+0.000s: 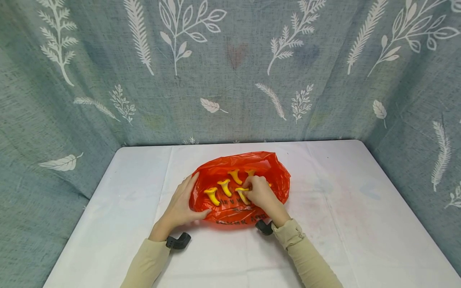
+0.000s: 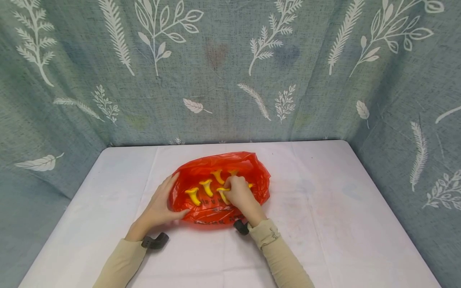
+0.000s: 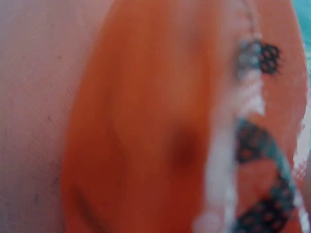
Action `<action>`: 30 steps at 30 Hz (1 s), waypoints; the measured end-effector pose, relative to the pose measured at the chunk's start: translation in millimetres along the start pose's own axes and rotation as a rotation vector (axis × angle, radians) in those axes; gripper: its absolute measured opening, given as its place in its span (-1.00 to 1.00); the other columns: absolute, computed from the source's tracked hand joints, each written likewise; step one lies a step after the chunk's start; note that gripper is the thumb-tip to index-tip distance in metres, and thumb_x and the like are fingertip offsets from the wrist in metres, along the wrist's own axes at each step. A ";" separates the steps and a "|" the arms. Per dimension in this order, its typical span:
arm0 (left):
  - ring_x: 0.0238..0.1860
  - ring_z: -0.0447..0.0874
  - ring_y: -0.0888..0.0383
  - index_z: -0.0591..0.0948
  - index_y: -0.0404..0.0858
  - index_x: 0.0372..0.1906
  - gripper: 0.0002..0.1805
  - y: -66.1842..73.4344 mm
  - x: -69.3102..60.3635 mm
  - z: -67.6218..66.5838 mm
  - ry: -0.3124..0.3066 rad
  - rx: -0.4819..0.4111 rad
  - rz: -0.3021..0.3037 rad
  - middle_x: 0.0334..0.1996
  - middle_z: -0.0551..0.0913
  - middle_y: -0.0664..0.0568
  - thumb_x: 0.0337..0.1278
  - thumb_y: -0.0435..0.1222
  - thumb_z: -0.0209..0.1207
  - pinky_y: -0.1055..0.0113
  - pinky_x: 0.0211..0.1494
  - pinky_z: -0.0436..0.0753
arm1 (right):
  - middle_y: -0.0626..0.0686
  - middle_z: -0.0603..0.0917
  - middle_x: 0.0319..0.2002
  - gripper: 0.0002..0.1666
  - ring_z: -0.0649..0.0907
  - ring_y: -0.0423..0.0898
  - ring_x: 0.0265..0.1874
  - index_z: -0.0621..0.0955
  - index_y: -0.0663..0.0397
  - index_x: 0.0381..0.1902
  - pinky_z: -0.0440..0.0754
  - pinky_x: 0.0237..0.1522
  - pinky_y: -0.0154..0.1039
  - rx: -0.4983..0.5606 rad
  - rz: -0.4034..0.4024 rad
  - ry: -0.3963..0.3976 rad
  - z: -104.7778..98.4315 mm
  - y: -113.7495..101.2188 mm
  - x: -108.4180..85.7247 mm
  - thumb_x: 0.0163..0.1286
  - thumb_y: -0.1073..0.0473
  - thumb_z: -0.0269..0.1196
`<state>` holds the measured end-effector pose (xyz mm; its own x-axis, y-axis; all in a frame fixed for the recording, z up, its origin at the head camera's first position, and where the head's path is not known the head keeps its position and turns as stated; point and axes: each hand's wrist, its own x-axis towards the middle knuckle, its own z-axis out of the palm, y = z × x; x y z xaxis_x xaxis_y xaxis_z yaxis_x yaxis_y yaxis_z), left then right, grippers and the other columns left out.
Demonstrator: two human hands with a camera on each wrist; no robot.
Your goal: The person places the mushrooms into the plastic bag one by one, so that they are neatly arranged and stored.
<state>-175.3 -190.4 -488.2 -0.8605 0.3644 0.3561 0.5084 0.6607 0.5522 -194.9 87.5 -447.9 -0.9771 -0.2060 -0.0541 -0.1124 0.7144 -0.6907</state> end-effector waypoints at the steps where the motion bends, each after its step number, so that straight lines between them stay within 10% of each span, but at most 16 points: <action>1: 0.37 0.23 -0.19 0.11 -0.22 0.55 0.28 -0.1 0.0 0.0 0.001 0.000 0.002 0.45 0.22 -0.21 -0.35 0.03 0.54 -0.26 0.31 0.32 | 0.03 0.64 -0.43 -0.91 0.50 -0.10 -0.52 0.71 0.20 -0.31 0.49 -0.53 -0.36 0.000 -0.004 0.000 0.0 0.1 -0.1 0.21 0.34 0.41; 30: 0.35 0.26 -0.24 0.13 -0.23 0.55 0.15 -3.8 0.7 0.0 0.025 -0.021 0.051 0.45 0.23 -0.22 -0.17 0.02 0.43 -0.30 0.30 0.29 | 0.13 0.72 -0.23 -0.80 0.63 -0.11 -0.47 0.72 0.21 -0.17 0.62 -0.47 -0.28 0.069 -0.114 0.083 -39.2 -17.2 -20.2 0.24 0.27 0.41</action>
<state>-177.8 -192.7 -490.0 -0.8323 0.3804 0.4031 0.5525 0.6276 0.5485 -180.3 105.5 -406.7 -0.9705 -0.2257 0.0853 -0.2138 0.6410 -0.7372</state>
